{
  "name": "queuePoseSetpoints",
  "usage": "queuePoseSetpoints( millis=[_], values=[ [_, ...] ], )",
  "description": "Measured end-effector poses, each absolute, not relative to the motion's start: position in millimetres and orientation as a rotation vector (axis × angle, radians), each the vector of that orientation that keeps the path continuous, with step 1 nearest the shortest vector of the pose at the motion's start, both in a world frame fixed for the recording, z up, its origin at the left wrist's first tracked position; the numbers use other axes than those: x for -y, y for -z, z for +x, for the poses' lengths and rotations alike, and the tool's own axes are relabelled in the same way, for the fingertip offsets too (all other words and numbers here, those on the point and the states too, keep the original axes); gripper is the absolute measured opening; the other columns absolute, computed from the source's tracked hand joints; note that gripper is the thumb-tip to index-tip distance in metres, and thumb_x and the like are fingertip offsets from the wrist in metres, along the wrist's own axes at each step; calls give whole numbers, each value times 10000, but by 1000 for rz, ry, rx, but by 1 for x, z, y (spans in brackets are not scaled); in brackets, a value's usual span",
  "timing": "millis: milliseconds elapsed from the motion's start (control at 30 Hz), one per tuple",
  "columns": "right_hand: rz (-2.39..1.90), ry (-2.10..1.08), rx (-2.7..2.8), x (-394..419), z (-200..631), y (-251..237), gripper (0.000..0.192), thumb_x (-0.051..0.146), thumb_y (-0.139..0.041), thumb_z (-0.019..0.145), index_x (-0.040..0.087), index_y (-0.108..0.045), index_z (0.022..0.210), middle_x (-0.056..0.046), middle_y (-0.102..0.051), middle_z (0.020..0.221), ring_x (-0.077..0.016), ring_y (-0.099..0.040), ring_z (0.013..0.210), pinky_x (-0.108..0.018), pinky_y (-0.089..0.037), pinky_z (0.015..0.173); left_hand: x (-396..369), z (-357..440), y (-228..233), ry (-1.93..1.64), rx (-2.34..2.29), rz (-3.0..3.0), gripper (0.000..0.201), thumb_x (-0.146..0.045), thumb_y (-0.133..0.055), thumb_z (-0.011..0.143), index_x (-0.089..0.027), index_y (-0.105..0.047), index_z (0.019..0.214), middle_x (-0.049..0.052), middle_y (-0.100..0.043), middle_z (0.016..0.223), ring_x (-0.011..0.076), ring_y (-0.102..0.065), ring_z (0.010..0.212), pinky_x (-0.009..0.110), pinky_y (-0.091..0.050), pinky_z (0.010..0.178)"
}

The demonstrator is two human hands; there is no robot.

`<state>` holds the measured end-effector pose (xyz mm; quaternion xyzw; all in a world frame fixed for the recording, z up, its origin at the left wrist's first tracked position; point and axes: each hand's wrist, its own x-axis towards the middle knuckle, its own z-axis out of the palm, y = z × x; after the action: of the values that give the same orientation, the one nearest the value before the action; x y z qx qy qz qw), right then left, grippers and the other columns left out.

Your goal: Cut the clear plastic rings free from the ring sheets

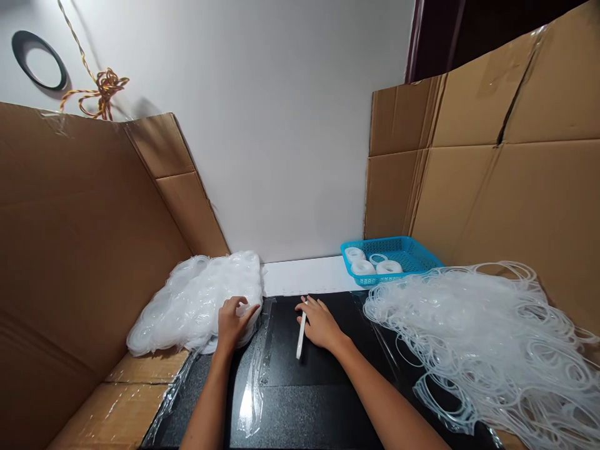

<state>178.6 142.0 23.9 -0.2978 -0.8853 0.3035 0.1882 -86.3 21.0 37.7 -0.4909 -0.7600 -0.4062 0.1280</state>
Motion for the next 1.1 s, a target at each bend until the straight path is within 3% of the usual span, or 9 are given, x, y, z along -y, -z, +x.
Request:
queuePoseSetpoints(
  millis=[100, 167, 300, 367, 500, 633, 833, 967, 1100],
  values=[
    [-826, -853, 2479, -143, 180, -22, 337, 156, -584, 988, 167, -692, 1307, -180, -509, 1599, -314, -351, 1572, -531, -225, 1284, -21, -84, -38, 1187, 2231, -1416, 243, -469, -672, 766, -262, -729, 880, 33, -751, 860, 260, -652, 855, 387, -463, 842],
    [-791, -874, 2416, -140, 179, -22, 299, 190, -601, 990, 183, -710, 1269, -168, -578, 1542, -324, -429, 1526, -544, -259, 1263, -22, -84, -38, 1203, 2246, -1406, 246, -431, -636, 777, -267, -758, 914, 37, -761, 849, 268, -653, 872, 394, -459, 857],
    [-507, -1130, 2237, -118, 154, -28, 291, 348, -514, 1060, 248, -723, 1237, -78, -791, 1130, -241, -739, 1049, -382, -533, 970, -25, -86, -39, 1264, 2274, -1378, 276, -477, -612, 802, -262, -777, 850, 52, -749, 785, 271, -650, 846, 384, -461, 826],
    [-360, -1221, 2219, -104, 124, -32, 279, 367, -536, 1047, 272, -726, 1227, -51, -795, 1069, -222, -747, 956, -324, -548, 862, -25, -87, -39, 1307, 2295, -1362, 318, -544, -633, 799, -252, -760, 781, 43, -707, 701, 246, -630, 738, 359, -459, 750],
    [-562, -1183, 2125, -83, 53, -38, 185, 306, -650, 976, 219, -733, 1117, -99, -769, 1160, -259, -727, 1066, -341, -538, 919, -24, -89, -38, 1417, 2339, -1349, 381, -602, -623, 807, -242, -711, 719, 14, -670, 625, 190, -594, 590, 307, -444, 624],
    [-833, -1217, 1893, -70, 14, -31, 193, 242, -584, 1001, 188, -697, 1147, -122, -771, 1143, -260, -725, 1071, -353, -539, 935, -20, -92, -38, 1511, 2346, -1269, 403, -608, -575, 825, -230, -715, 814, 13, -693, 651, 185, -638, 615, 284, -466, 621],
    [-770, -1254, 1790, -70, 16, -16, 226, 202, -604, 958, 184, -688, 1167, -117, -778, 1107, -247, -734, 1000, -354, -547, 912, -16, -90, -43, 1547, 2441, -1298, 486, -661, -602, 822, -202, -761, 794, 0, -634, 536, 181, -592, 529, 281, -435, 558],
    [-716, -1287, 1748, -74, 17, -17, 287, 106, -616, 861, 194, -704, 1119, -83, -789, 1047, -228, -739, 958, -339, -557, 901, -17, -89, -47, 1538, 2506, -1399, 471, -635, -611, 828, -200, -790, 795, 34, -728, 645, 206, -656, 614, 297, -484, 624],
    [-698, -1429, 1625, -75, 15, -20, 367, 54, -592, 768, 189, -711, 1089, -65, -796, 964, -213, -752, 839, -311, -586, 789, -18, -90, -49, 1506, 2517, -1448, 400, -575, -612, 790, -211, -775, 759, 43, -754, 691, 228, -673, 672, 310, -495, 650]
  ],
)
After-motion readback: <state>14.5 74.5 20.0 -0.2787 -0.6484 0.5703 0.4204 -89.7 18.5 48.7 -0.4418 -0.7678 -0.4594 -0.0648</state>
